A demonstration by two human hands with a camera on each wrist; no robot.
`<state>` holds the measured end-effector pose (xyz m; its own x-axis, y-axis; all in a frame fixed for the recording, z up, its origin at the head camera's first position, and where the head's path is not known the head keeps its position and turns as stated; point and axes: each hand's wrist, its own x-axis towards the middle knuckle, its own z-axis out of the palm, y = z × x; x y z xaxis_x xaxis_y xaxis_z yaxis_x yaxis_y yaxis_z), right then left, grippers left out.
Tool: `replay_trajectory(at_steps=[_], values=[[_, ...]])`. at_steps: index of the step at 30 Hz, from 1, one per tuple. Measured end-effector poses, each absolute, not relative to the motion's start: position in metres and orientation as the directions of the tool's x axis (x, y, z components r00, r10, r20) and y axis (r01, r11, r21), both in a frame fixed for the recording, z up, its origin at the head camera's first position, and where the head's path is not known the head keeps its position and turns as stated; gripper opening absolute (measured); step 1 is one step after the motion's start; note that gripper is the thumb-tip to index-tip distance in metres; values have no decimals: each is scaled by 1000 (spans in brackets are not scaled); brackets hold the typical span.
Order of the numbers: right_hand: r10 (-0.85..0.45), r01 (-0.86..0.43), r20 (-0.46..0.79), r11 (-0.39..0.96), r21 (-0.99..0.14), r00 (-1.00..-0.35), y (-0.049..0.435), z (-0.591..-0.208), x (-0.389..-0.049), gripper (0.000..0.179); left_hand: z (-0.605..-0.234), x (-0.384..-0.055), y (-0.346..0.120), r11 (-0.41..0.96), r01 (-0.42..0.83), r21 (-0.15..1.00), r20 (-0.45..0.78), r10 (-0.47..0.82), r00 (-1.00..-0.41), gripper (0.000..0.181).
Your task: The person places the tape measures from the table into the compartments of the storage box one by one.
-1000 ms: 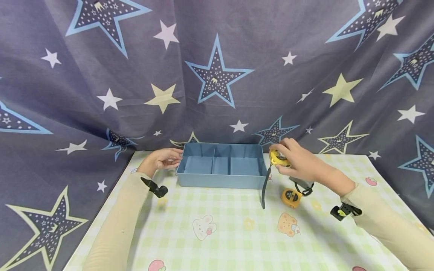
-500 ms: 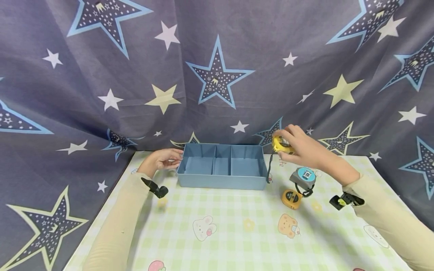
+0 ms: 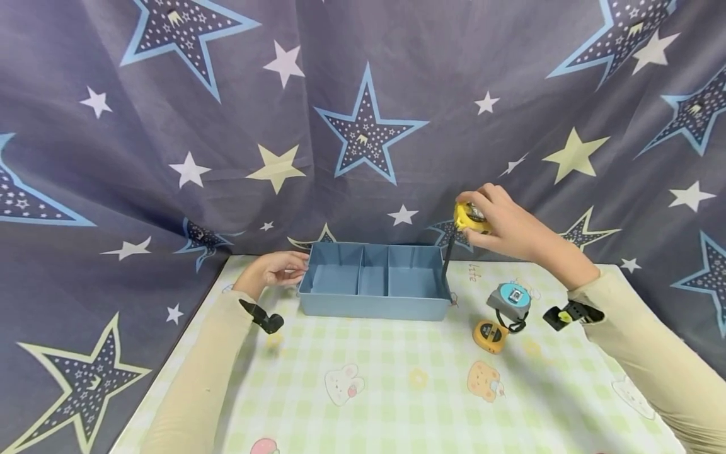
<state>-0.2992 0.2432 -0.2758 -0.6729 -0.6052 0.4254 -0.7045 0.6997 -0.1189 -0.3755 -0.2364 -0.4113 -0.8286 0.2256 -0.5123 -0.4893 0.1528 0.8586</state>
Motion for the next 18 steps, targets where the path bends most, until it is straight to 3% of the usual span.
replay_trajectory(at_steps=[8, 18], values=[[-592, -700, 448, 704, -116, -670, 236, -265, -309, 48, -413, -374, -235, 159, -476, 865, -502, 231, -834, 65], [-629, -694, 359, 716, -75, -689, 219, -280, -320, 48, -414, -374, -236, 168, -467, 868, -495, 231, -837, 67]])
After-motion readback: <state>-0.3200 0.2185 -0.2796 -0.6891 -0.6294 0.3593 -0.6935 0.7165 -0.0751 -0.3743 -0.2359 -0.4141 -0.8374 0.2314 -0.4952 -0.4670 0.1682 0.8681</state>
